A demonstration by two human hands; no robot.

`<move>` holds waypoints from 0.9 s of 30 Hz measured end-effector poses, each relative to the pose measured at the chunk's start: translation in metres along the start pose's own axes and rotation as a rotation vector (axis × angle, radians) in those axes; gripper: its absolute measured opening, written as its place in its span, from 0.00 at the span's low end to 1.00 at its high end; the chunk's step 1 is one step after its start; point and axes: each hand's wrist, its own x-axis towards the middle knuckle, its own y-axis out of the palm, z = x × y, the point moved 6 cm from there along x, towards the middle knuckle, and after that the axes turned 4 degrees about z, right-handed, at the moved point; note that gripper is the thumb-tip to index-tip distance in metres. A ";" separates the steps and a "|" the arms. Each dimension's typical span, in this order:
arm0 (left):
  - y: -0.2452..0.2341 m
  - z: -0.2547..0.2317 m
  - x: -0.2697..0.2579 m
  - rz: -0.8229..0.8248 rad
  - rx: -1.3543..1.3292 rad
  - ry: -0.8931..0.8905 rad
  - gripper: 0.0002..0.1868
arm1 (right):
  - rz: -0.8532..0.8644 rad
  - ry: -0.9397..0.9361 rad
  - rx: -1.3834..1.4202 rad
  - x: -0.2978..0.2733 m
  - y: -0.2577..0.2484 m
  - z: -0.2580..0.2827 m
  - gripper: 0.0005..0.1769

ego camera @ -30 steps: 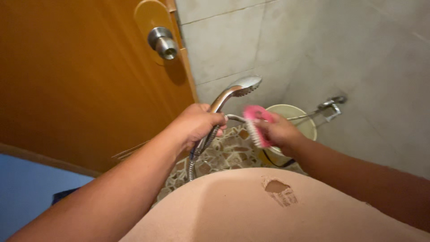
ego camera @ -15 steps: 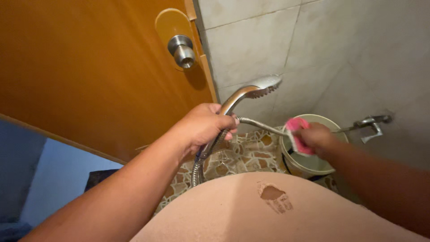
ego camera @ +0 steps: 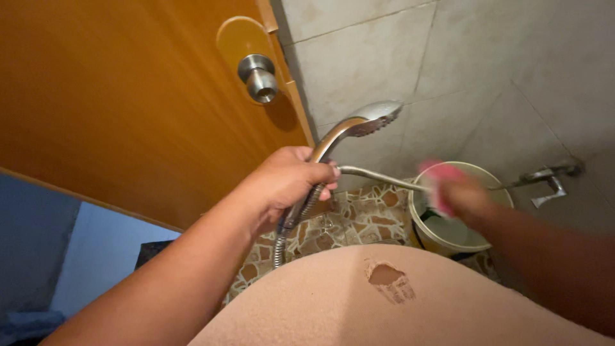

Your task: The person scrubs a handheld shower head and its flexible hose using a pink brush. The person holds the shower head in the left hand and scrubs the head and hose with the brush in the right hand.

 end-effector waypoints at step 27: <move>-0.016 0.040 0.008 0.077 -0.021 -0.052 0.10 | 1.078 0.214 1.511 0.015 0.081 -0.032 0.19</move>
